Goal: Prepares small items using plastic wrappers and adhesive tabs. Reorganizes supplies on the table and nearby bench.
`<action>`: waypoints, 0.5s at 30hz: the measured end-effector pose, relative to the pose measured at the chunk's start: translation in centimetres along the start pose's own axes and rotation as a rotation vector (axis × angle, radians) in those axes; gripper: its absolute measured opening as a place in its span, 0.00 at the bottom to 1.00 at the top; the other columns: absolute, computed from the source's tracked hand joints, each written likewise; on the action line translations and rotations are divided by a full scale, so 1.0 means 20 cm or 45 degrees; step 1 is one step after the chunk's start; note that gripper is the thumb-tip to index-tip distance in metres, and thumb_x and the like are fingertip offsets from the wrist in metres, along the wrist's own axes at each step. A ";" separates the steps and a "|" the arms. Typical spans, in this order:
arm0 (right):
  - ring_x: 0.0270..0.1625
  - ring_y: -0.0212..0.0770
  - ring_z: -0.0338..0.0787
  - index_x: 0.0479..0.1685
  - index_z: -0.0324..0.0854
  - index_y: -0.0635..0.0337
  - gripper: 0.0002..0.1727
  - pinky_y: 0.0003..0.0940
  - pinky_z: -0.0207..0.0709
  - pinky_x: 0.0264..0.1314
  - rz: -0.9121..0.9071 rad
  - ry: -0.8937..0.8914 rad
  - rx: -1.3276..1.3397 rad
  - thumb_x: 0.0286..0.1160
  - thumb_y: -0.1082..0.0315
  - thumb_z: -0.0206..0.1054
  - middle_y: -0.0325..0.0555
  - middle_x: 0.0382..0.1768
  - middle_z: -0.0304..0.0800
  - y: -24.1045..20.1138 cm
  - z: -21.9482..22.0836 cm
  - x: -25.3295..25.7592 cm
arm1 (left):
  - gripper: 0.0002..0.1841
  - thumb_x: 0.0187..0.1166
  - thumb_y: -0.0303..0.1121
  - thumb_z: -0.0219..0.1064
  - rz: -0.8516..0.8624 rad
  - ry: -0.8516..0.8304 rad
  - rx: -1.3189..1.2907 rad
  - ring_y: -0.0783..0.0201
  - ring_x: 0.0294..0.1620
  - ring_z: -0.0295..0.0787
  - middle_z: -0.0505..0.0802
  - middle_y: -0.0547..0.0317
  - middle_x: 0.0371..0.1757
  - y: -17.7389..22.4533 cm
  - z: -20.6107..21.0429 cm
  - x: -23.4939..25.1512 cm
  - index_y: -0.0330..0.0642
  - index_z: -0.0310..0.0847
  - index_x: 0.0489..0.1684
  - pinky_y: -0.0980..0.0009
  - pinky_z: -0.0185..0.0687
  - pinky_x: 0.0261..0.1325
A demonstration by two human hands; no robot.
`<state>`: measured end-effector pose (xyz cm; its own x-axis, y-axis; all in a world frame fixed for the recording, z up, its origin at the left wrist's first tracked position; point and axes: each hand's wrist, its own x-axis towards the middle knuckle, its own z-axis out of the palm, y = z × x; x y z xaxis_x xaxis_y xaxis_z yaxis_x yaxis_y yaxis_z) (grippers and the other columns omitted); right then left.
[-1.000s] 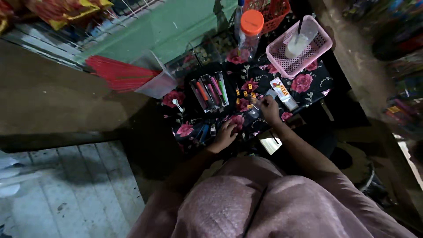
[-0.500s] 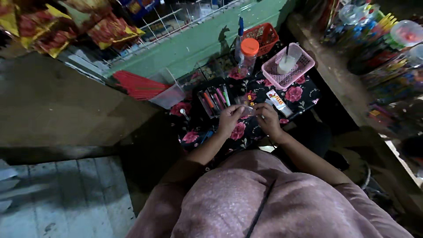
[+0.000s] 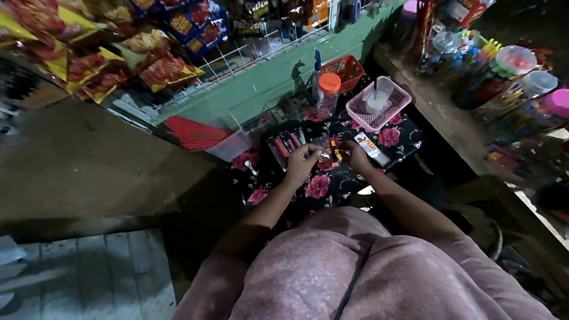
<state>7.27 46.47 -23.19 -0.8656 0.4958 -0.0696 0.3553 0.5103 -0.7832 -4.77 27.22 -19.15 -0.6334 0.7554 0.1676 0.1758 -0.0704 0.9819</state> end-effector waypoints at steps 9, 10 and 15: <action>0.57 0.41 0.90 0.70 0.78 0.71 0.20 0.38 0.83 0.64 -0.318 -0.314 0.246 0.82 0.71 0.65 0.57 0.59 0.88 -0.52 -0.18 -0.07 | 0.09 0.80 0.26 0.66 -0.023 -0.137 0.264 0.69 0.50 0.90 0.94 0.51 0.49 0.03 -0.07 -0.04 0.31 0.89 0.49 0.66 0.84 0.60; 0.51 0.40 0.90 0.60 0.83 0.70 0.14 0.37 0.84 0.59 -0.327 -0.288 0.192 0.79 0.75 0.67 0.55 0.51 0.90 -0.53 -0.16 -0.08 | 0.09 0.79 0.27 0.67 0.009 -0.148 0.257 0.69 0.50 0.90 0.94 0.51 0.49 0.03 -0.07 -0.05 0.31 0.88 0.50 0.67 0.84 0.60; 0.48 0.51 0.93 0.41 0.90 0.70 0.05 0.48 0.86 0.59 -0.560 -0.204 -0.032 0.72 0.78 0.70 0.57 0.43 0.92 -0.51 -0.01 -0.23 | 0.20 0.76 0.23 0.70 0.097 -0.112 0.077 0.70 0.47 0.91 0.92 0.49 0.54 0.03 -0.08 -0.22 0.29 0.78 0.67 0.71 0.89 0.53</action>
<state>7.79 39.18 -14.70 -0.9789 0.1147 0.1694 -0.0509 0.6656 -0.7446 -3.17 22.87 -19.19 -0.5482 0.8040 0.2303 0.2679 -0.0920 0.9590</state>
